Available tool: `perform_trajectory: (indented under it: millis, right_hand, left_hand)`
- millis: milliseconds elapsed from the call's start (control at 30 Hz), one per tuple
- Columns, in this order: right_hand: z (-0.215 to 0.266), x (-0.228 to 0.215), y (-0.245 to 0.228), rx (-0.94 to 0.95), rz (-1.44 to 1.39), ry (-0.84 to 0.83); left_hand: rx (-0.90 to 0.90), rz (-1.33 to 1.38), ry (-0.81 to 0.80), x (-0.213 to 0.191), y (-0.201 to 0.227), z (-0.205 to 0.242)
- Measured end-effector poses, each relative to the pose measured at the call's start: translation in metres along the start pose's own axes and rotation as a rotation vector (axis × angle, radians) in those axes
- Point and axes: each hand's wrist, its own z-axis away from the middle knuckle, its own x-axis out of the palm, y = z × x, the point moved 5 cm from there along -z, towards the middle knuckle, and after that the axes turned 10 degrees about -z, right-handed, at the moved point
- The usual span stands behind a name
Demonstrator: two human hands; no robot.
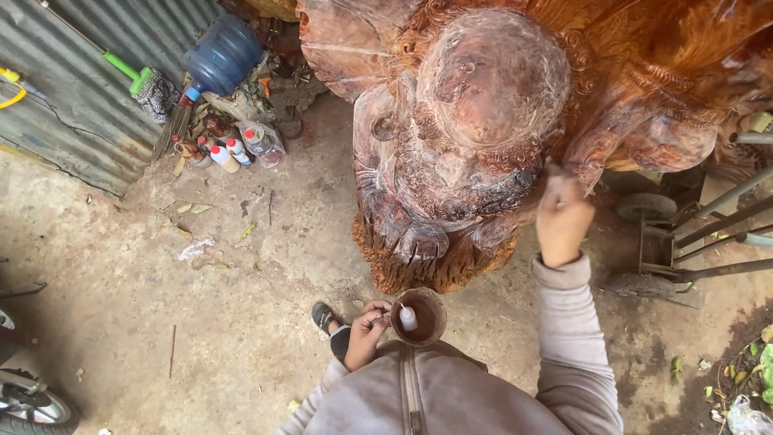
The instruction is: Applying a white polishing agent to an intricately carved wood sculpture using a small cloth.
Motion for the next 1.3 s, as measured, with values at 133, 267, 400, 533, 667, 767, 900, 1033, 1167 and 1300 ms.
perform_trajectory:
  millis: [133, 267, 400, 533, 667, 767, 900, 1033, 1167, 1300]
  right_hand:
    - [-0.033, -0.004, -0.024, -0.14, -0.268, 0.149]
    - [-0.024, 0.011, -0.013, -0.153, 0.049, 0.146]
    - [-0.019, -0.001, 0.001, -0.009, -0.062, 0.049]
    - [-0.051, -0.021, -0.05, -0.115, -0.214, 0.159]
    - [-0.062, 0.002, -0.039, -0.022, -0.007, 0.142]
    - [-0.043, 0.009, -0.042, -0.183, 0.259, 0.157]
    - [-0.045, 0.011, -0.023, -0.194, 0.214, 0.138]
    - [-0.035, 0.022, -0.036, -0.157, 0.001, 0.129]
    - [-0.033, 0.005, -0.016, -0.171, -0.069, 0.026]
    - [-0.095, -0.022, -0.051, -0.307, -0.282, -0.002]
  left_hand:
    - [0.005, 0.009, -0.001, 0.0, -0.005, 0.0]
    - [0.018, 0.043, -0.007, 0.002, -0.002, -0.001]
    - [0.0, 0.049, 0.002, -0.001, -0.003, 0.001]
    - [-0.019, 0.056, 0.024, -0.003, -0.009, 0.003]
    - [-0.02, 0.058, 0.015, -0.001, -0.008, 0.002]
    - [-0.006, 0.071, 0.025, 0.001, -0.013, 0.002]
    - [-0.048, 0.07, 0.015, 0.006, -0.023, -0.006]
    - [-0.042, 0.071, -0.042, 0.012, -0.029, -0.005]
    - [-0.02, 0.048, -0.001, 0.008, -0.024, -0.003]
    - [-0.036, 0.072, 0.037, 0.01, -0.029, -0.003]
